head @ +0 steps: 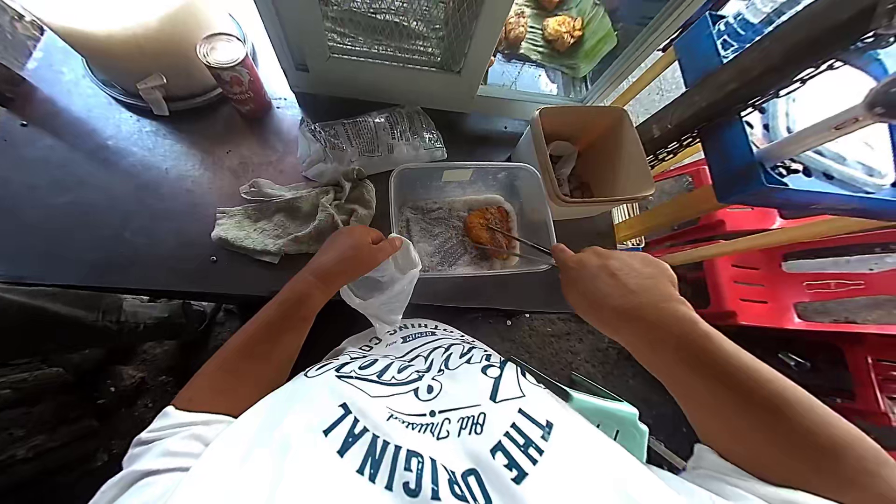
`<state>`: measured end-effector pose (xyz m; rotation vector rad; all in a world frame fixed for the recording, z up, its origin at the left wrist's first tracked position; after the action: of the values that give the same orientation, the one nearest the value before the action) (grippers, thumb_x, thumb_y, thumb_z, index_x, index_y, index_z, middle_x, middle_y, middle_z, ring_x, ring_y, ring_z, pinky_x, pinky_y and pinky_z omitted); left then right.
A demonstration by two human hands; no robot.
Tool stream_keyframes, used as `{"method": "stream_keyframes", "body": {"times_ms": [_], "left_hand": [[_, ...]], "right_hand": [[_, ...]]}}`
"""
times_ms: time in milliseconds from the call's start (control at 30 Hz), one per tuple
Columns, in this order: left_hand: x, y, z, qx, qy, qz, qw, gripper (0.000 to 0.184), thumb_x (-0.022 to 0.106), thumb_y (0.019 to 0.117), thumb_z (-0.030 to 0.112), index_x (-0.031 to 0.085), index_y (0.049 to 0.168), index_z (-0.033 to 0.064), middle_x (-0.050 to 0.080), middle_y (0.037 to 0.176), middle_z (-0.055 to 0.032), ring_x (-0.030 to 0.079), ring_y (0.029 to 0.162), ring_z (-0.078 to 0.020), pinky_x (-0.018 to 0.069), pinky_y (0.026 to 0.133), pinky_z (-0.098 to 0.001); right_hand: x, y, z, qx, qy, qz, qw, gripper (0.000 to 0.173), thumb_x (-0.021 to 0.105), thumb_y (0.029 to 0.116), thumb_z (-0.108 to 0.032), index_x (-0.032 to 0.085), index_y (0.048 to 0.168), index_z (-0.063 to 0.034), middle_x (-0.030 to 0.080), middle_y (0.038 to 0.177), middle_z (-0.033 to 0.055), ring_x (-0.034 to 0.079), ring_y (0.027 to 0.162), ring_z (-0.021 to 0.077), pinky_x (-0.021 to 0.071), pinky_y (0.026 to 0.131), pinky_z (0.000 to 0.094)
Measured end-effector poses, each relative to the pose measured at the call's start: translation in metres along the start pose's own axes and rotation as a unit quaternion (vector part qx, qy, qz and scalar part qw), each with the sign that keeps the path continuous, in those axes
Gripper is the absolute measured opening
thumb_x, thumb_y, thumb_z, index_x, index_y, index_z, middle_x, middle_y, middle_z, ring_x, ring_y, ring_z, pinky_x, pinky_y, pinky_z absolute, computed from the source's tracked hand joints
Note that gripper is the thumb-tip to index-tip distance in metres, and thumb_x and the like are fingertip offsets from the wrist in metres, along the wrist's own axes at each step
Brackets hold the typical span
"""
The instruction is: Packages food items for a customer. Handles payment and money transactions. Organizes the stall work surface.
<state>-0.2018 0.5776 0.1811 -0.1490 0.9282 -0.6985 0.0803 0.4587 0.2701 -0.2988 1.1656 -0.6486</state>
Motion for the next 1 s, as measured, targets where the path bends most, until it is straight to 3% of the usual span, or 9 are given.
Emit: {"method": "stream_keyframes", "body": {"times_ms": [167, 233, 300, 433, 533, 667, 733, 867, 1000], "left_hand": [[0.001, 0.001, -0.002, 0.007, -0.012, 0.000, 1.000, 0.050, 0.048, 0.1081, 0.041, 0.072, 0.096, -0.0005, 0.069, 0.105, -0.0202, 0.065, 0.104, -0.0347, 0.0472, 0.091, -0.0612], [-0.003, -0.003, -0.008, 0.021, -0.024, 0.015, 0.999, 0.043, 0.052, 0.1072, 0.038, 0.074, 0.107, 0.0016, 0.069, 0.118, -0.0186, 0.064, 0.115, -0.0328, 0.0467, 0.100, -0.0601], [-0.006, -0.011, -0.014, 0.043, -0.053, 0.051, 0.996, 0.034, 0.055, 0.1062, 0.030, 0.074, 0.114, 0.0025, 0.068, 0.123, -0.0175, 0.064, 0.117, -0.0319, 0.0469, 0.102, -0.0587], [-0.013, -0.028, -0.023, 0.055, -0.123, 0.096, 0.986, 0.024, 0.055, 0.1053, 0.016, 0.071, 0.120, 0.0068, 0.067, 0.124, -0.0127, 0.065, 0.112, -0.0246, 0.0521, 0.098, -0.0515], [-0.018, -0.037, -0.023, 0.075, -0.172, 0.131, 0.973, 0.022, 0.057, 0.1029, 0.010, 0.071, 0.120, 0.0064, 0.068, 0.120, -0.0097, 0.067, 0.101, -0.0178, 0.0560, 0.090, -0.0426], [-0.027, -0.055, -0.028, 0.090, -0.212, 0.167, 0.959, 0.022, 0.058, 0.1021, 0.007, 0.070, 0.120, 0.0074, 0.070, 0.117, -0.0054, 0.068, 0.095, -0.0114, 0.0578, 0.086, -0.0343], [-0.030, -0.064, -0.034, 0.091, -0.240, 0.190, 0.947, 0.023, 0.058, 0.1013, 0.006, 0.069, 0.122, 0.0064, 0.071, 0.113, -0.0047, 0.068, 0.092, -0.0089, 0.0579, 0.085, -0.0305], [-0.024, -0.077, -0.041, 0.085, -0.285, 0.207, 0.932, 0.030, 0.058, 0.1002, 0.004, 0.065, 0.129, 0.0061, 0.070, 0.114, -0.0042, 0.068, 0.094, -0.0066, 0.0580, 0.086, -0.0260], [-0.018, -0.083, -0.037, 0.080, -0.268, 0.211, 0.937, 0.034, 0.058, 0.1005, 0.005, 0.061, 0.135, 0.0075, 0.069, 0.112, -0.0052, 0.068, 0.090, -0.0068, 0.0581, 0.083, -0.0264]], "right_hand": [[0.009, 0.023, -0.008, -0.031, 0.044, 0.053, 0.997, 0.038, 0.051, 0.1069, -0.020, 0.055, 0.145, -0.0157, 0.070, 0.101, 0.0210, 0.071, 0.087, 0.0423, 0.0551, 0.063, 0.0565], [0.015, 0.024, -0.002, -0.068, 0.061, 0.081, 0.993, 0.045, 0.056, 0.1055, -0.025, 0.052, 0.150, -0.0207, 0.070, 0.105, 0.0203, 0.071, 0.088, 0.0415, 0.0559, 0.065, 0.0573], [0.009, 0.022, 0.013, -0.087, 0.122, 0.078, 0.986, 0.048, 0.061, 0.1034, -0.029, 0.054, 0.150, -0.0189, 0.071, 0.106, 0.0235, 0.070, 0.092, 0.0465, 0.0539, 0.071, 0.0659], [-0.005, 0.046, 0.040, -0.085, 0.170, 0.010, 0.982, 0.037, 0.059, 0.1047, -0.036, 0.065, 0.131, -0.0121, 0.072, 0.104, 0.0217, 0.068, 0.102, 0.0445, 0.0499, 0.084, 0.0695], [-0.002, 0.083, 0.040, -0.112, 0.183, -0.026, 0.976, 0.030, 0.056, 0.1062, -0.031, 0.070, 0.115, -0.0055, 0.070, 0.101, 0.0219, 0.066, 0.100, 0.0422, 0.0490, 0.086, 0.0679], [-0.002, 0.103, 0.049, -0.127, 0.250, -0.077, 0.957, 0.032, 0.055, 0.1077, -0.029, 0.066, 0.132, -0.0119, 0.065, 0.085, 0.0151, 0.059, 0.062, 0.0244, 0.0521, 0.058, 0.0434], [-0.002, 0.104, 0.057, -0.120, 0.301, -0.123, 0.938, 0.032, 0.056, 0.1071, -0.028, 0.065, 0.135, -0.0159, 0.063, 0.077, 0.0095, 0.054, 0.054, 0.0166, 0.0476, 0.050, 0.0322], [-0.006, 0.107, 0.049, -0.122, 0.300, -0.151, 0.934, 0.032, 0.056, 0.1067, -0.027, 0.066, 0.135, -0.0158, 0.064, 0.075, 0.0078, 0.053, 0.051, 0.0147, 0.0452, 0.048, 0.0287], [-0.027, 0.101, 0.026, -0.129, 0.254, -0.158, 0.945, 0.031, 0.054, 0.1076, -0.028, 0.066, 0.133, -0.0133, 0.064, 0.081, 0.0111, 0.052, 0.057, 0.0179, 0.0449, 0.054, 0.0342]]}}
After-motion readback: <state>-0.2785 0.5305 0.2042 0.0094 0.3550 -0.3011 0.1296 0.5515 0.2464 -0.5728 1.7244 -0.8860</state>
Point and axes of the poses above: each hand's wrist, its own y-axis towards the middle knuckle, its own x-axis out of the palm, z = x × y, the point moved 2 cm from there along y, towards the middle knuckle
